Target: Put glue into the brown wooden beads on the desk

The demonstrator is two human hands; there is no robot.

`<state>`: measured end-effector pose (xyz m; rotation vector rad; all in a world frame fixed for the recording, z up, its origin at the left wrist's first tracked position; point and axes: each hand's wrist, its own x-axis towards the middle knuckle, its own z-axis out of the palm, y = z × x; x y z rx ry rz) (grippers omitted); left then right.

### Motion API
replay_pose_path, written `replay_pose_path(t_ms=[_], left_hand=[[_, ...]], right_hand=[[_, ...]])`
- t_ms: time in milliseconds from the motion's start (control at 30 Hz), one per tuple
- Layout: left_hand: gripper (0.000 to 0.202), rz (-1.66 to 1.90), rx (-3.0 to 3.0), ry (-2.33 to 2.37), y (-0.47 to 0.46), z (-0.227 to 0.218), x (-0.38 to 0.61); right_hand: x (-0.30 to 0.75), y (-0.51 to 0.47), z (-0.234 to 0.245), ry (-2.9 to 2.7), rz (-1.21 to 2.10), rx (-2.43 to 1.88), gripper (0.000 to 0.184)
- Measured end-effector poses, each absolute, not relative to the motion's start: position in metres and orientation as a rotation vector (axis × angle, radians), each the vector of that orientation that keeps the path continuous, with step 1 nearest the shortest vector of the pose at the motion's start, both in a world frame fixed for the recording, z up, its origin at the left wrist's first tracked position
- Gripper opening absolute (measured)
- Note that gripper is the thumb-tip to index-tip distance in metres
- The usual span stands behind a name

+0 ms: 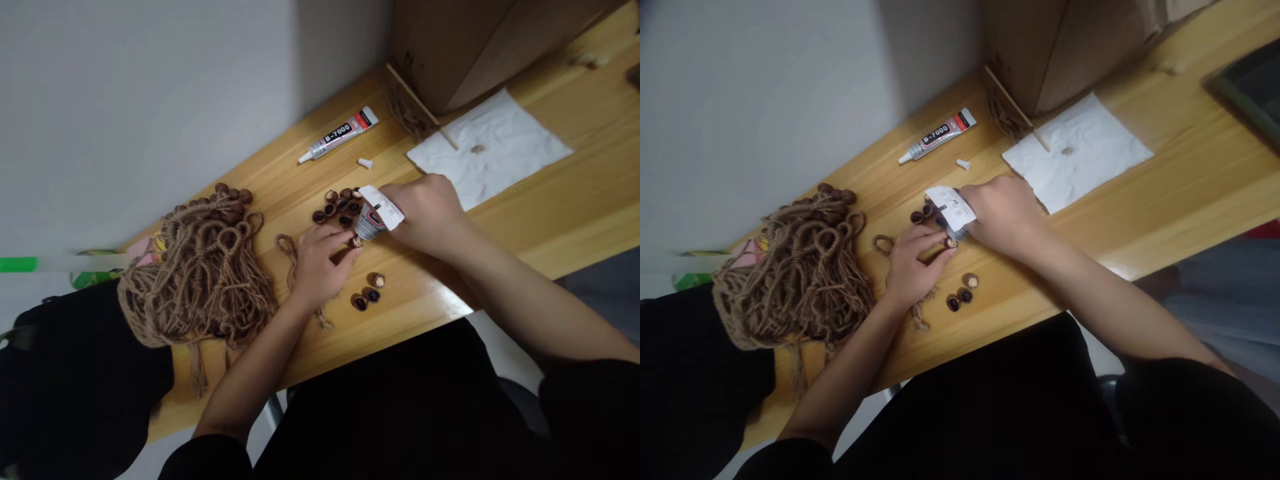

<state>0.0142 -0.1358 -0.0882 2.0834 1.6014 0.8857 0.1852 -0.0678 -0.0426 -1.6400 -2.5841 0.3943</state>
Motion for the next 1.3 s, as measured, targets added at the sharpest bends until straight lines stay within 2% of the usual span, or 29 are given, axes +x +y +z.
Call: replay_pose_path(t_ms=[1300], left_hand=[[0.011,0.878,2.05,1.59,-0.1356,-0.0863,0.0147]], right_hand=[[0.1848,-0.0683,-0.0418,-2.573,0.381,-1.628,0.028]])
